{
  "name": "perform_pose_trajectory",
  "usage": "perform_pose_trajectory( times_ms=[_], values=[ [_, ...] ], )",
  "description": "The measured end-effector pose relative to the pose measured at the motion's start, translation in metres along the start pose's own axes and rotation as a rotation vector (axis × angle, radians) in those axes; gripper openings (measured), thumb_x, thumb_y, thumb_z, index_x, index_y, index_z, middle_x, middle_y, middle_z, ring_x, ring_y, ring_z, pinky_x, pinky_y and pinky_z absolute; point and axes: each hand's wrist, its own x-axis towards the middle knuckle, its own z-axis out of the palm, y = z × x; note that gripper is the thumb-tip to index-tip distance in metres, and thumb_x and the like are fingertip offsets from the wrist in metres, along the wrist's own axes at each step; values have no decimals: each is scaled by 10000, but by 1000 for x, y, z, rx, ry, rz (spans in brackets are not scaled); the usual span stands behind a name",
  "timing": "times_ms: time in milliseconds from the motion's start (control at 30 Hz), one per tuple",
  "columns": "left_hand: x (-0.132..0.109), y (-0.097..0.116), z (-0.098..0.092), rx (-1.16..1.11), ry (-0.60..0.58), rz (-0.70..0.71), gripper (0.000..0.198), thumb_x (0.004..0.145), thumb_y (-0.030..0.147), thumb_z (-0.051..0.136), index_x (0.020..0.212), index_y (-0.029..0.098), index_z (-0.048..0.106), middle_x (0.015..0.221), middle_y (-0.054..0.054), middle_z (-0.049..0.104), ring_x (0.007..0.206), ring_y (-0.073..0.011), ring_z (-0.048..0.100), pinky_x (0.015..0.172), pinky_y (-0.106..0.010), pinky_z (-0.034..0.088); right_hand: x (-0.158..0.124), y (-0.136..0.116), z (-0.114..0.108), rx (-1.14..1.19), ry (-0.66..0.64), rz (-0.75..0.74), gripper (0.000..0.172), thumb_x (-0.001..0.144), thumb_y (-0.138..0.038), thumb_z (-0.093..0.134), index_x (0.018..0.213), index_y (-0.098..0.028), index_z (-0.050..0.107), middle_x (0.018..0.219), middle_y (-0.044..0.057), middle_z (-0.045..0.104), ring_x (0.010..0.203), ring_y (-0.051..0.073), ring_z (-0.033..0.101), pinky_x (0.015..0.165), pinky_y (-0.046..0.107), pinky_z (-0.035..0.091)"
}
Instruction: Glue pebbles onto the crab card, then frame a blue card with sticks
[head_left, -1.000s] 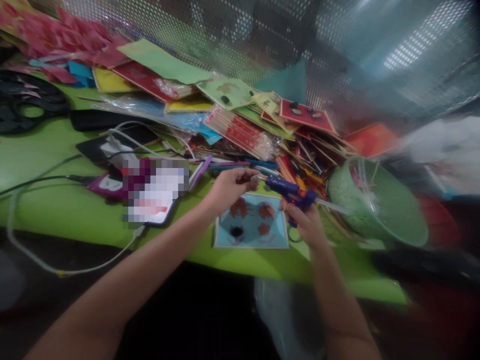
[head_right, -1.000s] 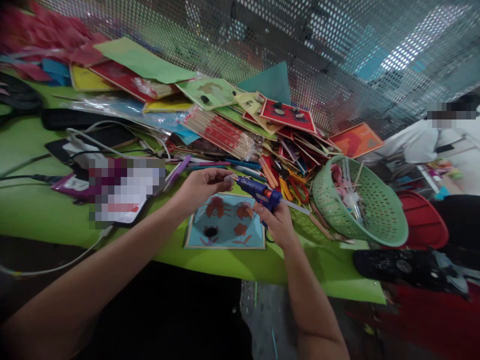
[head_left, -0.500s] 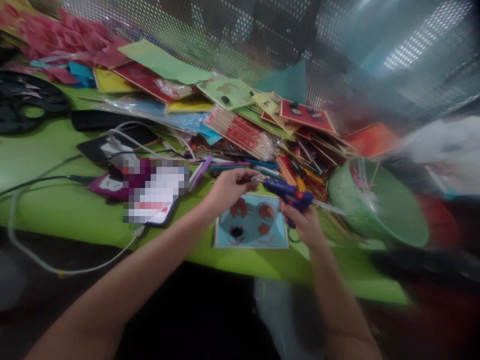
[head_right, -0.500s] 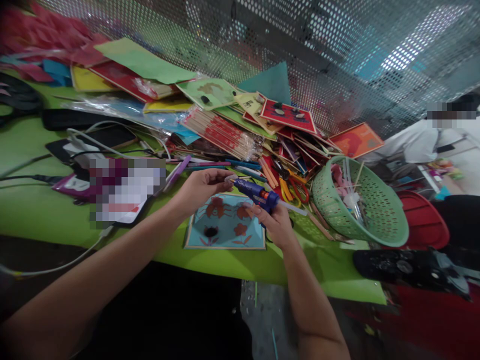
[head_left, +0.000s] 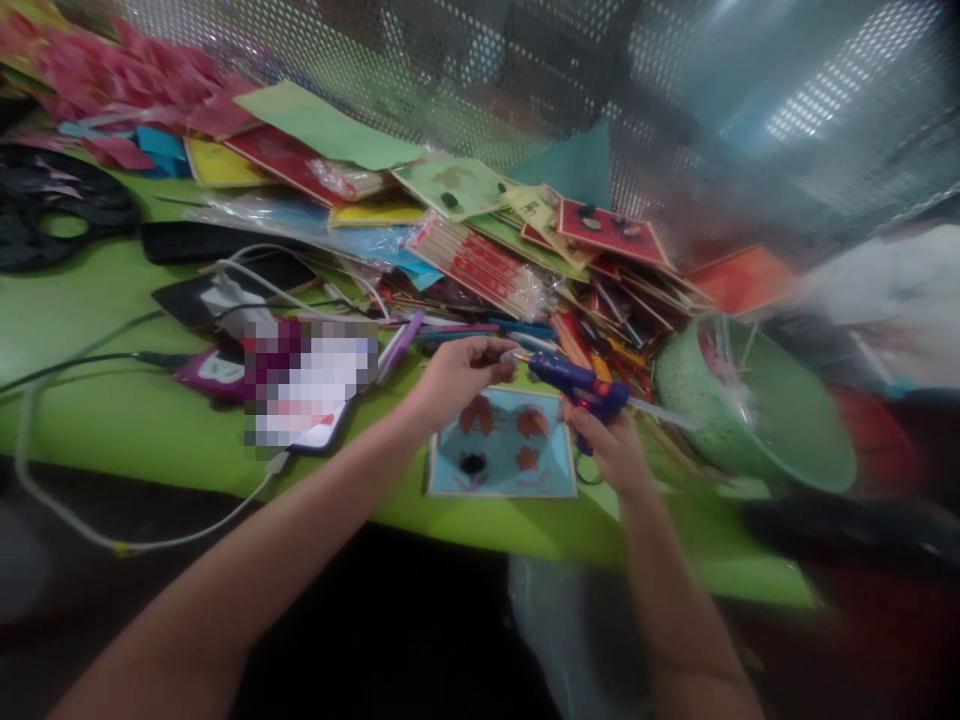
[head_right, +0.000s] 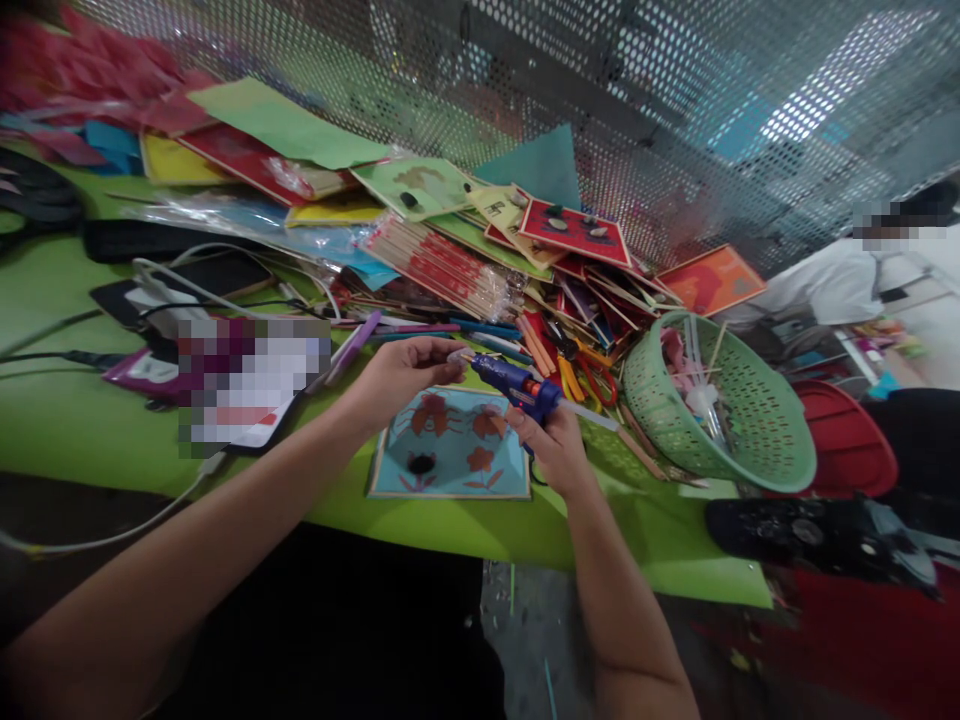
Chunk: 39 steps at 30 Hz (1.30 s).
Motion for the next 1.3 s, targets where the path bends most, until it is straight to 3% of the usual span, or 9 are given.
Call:
perform_pose_trajectory(
  times_ms=[567,767,1033,1300],
  values=[
    [-1,3,0,-199,-4,-61,267,764,225,862,1015,164,793,907,-38,787,803,-125,714,830,-276,561,-1,11,-7,25,-11,18,448,843,-623,735,738,-199,638,672,-6,567,589,127,480,571,276,380],
    [-2,4,-1,-327,17,-128,243,857,325,788,1036,161,802,943,-74,799,790,-149,742,748,-265,573,-2,10,-7,30,9,26,470,807,-652,754,758,-197,648,691,1,580,584,127,470,562,280,379],
    [-2,6,-2,-336,1,-197,140,850,239,793,973,173,791,869,-50,789,733,-144,742,662,-247,569,-3,5,-6,67,-3,0,448,823,-633,753,767,-199,654,669,-3,572,578,126,468,555,277,384],
    [-2,10,1,-425,17,-275,115,890,128,726,970,136,808,841,-66,792,715,-120,731,719,-241,567,-3,5,-6,57,1,11,463,801,-647,769,791,-195,665,720,7,606,585,122,466,551,275,386]
  ],
)
